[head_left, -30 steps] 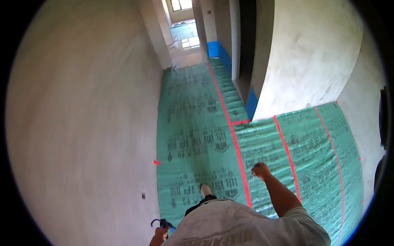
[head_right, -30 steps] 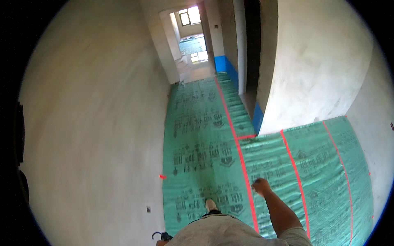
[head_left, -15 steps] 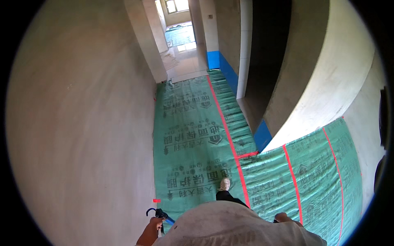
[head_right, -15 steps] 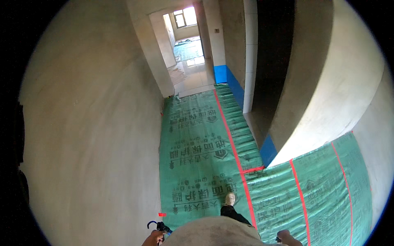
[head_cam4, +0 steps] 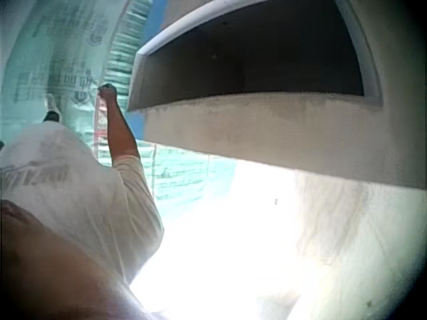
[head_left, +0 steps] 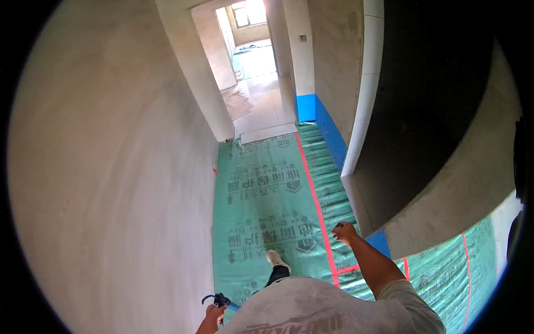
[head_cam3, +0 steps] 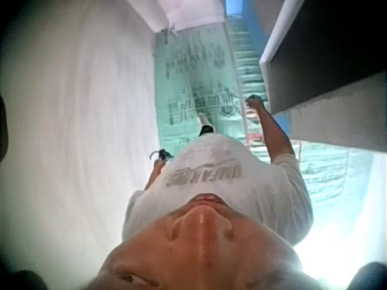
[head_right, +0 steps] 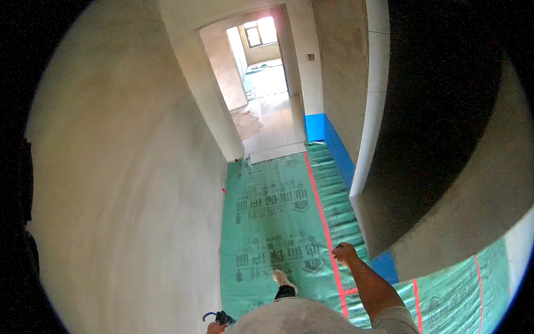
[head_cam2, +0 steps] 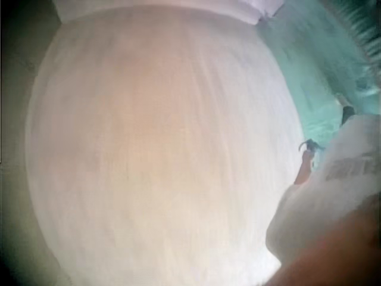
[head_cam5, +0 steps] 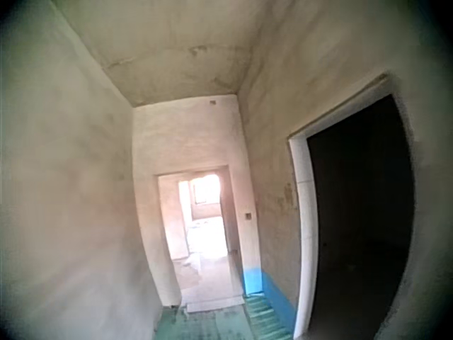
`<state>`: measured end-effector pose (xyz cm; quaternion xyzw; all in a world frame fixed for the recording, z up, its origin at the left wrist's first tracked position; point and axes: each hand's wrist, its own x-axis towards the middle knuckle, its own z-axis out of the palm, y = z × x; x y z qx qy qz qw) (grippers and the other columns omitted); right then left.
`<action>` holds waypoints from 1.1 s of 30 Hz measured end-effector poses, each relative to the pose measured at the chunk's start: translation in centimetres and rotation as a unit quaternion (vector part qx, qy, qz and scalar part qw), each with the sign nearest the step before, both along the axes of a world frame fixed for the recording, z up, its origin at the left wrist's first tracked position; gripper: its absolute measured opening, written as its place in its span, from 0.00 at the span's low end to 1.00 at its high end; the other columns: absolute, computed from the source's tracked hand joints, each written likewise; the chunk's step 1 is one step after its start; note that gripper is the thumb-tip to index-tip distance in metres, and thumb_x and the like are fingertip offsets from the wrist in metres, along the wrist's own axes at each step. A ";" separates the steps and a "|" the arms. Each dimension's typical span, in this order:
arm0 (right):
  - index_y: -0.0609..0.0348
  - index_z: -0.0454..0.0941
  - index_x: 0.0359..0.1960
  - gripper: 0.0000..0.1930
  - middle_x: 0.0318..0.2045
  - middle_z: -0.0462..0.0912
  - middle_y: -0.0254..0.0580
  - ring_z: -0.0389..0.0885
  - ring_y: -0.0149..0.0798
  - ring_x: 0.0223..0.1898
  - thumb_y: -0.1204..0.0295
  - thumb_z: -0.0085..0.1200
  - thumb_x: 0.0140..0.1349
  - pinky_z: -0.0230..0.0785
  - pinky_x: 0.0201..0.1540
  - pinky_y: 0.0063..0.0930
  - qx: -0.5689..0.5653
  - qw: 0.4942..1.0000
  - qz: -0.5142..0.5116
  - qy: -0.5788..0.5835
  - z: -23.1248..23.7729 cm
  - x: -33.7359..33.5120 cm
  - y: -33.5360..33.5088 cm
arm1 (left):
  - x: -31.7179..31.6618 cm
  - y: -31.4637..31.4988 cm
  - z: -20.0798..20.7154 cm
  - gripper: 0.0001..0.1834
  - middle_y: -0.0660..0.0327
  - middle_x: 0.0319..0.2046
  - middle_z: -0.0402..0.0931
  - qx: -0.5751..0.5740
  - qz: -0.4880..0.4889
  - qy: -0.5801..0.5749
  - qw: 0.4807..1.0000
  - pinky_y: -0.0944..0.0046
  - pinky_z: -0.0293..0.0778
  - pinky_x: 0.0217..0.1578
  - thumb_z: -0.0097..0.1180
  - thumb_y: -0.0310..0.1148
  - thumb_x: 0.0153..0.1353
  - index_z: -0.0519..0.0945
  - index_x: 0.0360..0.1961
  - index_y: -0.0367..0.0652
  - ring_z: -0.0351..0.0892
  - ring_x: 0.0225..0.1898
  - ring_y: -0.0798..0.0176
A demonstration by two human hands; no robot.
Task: The person walks through a room under construction and applies sealant along the edges of window frames using a caulking gun. The person moves between windows, opens them, and applies sealant to the frame joints.
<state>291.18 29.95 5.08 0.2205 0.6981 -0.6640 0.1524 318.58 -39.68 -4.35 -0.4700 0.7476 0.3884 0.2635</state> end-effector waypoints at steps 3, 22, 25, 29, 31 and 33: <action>0.64 0.78 0.35 0.11 0.31 0.83 0.43 0.82 0.35 0.28 0.69 0.66 0.63 0.73 0.27 0.36 0.063 0.998 -0.008 -0.017 -0.5 -7.8 -0.5 | -10.5 -1.1 0.8 0.16 0.62 0.21 0.76 0.022 -0.038 -0.119 0.992 0.55 0.68 0.23 0.71 0.46 0.61 0.83 0.40 0.47 0.74 0.21 0.60; 0.57 0.83 0.40 0.12 0.36 0.86 0.52 0.87 0.49 0.39 0.62 0.56 0.66 0.77 0.39 0.56 0.463 0.769 0.398 -0.187 -21.6 -38.1 18.1 | -77.3 0.8 -0.4 0.22 0.57 0.29 0.77 0.120 0.005 -0.073 0.990 0.51 0.73 0.25 0.73 0.42 0.58 0.79 0.46 0.40 0.76 0.28 0.56; 0.60 0.80 0.47 0.13 0.37 0.85 0.51 0.84 0.46 0.36 0.65 0.57 0.67 0.76 0.36 0.50 0.445 0.811 0.333 -0.182 -19.7 -61.9 17.7 | -87.0 3.0 2.4 0.26 0.54 0.34 0.80 0.050 0.042 -0.043 0.997 0.48 0.75 0.29 0.72 0.42 0.58 0.77 0.51 0.39 0.80 0.33 0.54; 0.64 0.76 0.56 0.18 0.37 0.83 0.49 0.81 0.43 0.31 0.69 0.60 0.68 0.74 0.31 0.43 0.266 0.951 0.010 -0.155 -12.7 -92.2 16.2 | -101.3 9.8 6.5 0.31 0.51 0.37 0.83 0.000 0.004 -0.004 1.000 0.48 0.78 0.34 0.72 0.43 0.58 0.75 0.57 0.36 0.84 0.36 0.53; 0.65 0.75 0.54 0.17 0.36 0.83 0.46 0.80 0.40 0.30 0.69 0.61 0.68 0.74 0.31 0.39 0.107 0.988 -0.054 -0.102 -5.4 -103.8 9.2 | -104.1 9.2 6.9 0.32 0.50 0.35 0.83 -0.026 -0.011 -0.009 1.000 0.50 0.78 0.33 0.72 0.44 0.57 0.76 0.56 0.35 0.84 0.33 0.54; 0.64 0.76 0.50 0.14 0.34 0.83 0.44 0.80 0.37 0.31 0.69 0.61 0.68 0.73 0.32 0.37 0.018 0.998 -0.042 -0.048 1.5 -112.2 5.0 | -108.2 7.3 3.8 0.32 0.49 0.33 0.83 -0.022 -0.070 -0.015 0.997 0.50 0.77 0.31 0.73 0.46 0.57 0.75 0.54 0.35 0.83 0.29 0.54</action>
